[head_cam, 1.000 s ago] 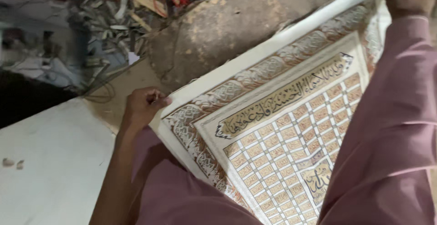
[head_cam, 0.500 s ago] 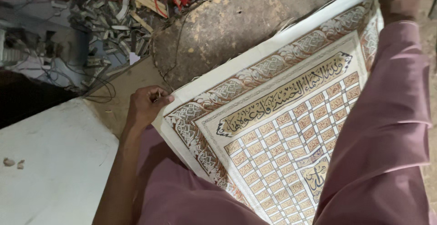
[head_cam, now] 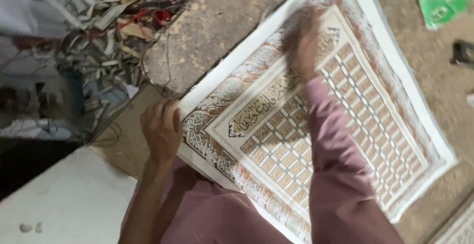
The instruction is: The person squeezes white glue from a green pouch onto a large board and spreads it evenly with a wooden spreader. Then, the person unfolds a patterned fabric and places it over the glued board, smoothing it down with both hands.
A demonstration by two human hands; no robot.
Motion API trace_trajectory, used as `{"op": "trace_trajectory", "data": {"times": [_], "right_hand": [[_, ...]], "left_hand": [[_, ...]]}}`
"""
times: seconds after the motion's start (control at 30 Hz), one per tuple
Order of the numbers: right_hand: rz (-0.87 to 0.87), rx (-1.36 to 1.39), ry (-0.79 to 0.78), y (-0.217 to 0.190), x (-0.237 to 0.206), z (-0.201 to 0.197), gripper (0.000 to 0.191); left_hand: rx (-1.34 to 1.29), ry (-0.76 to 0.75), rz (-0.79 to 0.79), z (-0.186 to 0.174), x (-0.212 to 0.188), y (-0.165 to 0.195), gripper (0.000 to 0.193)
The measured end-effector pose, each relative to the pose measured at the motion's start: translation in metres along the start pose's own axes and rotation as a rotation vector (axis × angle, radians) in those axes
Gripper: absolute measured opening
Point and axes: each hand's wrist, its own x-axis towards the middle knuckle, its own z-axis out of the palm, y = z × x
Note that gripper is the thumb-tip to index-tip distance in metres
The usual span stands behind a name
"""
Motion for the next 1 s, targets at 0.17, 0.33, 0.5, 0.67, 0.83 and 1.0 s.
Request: {"op": "trace_trajectory", "data": {"times": [0.17, 0.33, 0.5, 0.67, 0.83, 1.0], "right_hand": [[0.094, 0.164, -0.171, -0.135, -0.127, -0.035, 0.084], [0.107, 0.089, -0.335, -0.207, -0.182, -0.061, 0.092], [0.218, 0.229, -0.086, -0.21, -0.244, -0.066, 0.06], [0.766, 0.169, 0.415, -0.136, -0.376, -0.123, 0.032], [1.041, -0.153, 0.694, -0.006, -0.506, -0.234, 0.015], [1.182, -0.155, 0.839, 0.12, -0.579, -0.315, 0.014]], "left_hand": [[-0.349, -0.095, 0.321, 0.019, 0.002, 0.009, 0.021], [-0.093, -0.268, 0.469, 0.018, 0.003, 0.005, 0.028], [-0.151, -0.295, 0.421, 0.017, -0.003, 0.007, 0.032], [-0.257, -0.242, 0.537, 0.015, -0.012, 0.01, 0.031], [-0.133, -0.343, 0.626, 0.007, -0.004, 0.016, 0.025], [-0.003, -0.333, 0.593, 0.056, 0.002, 0.055, 0.024]]}}
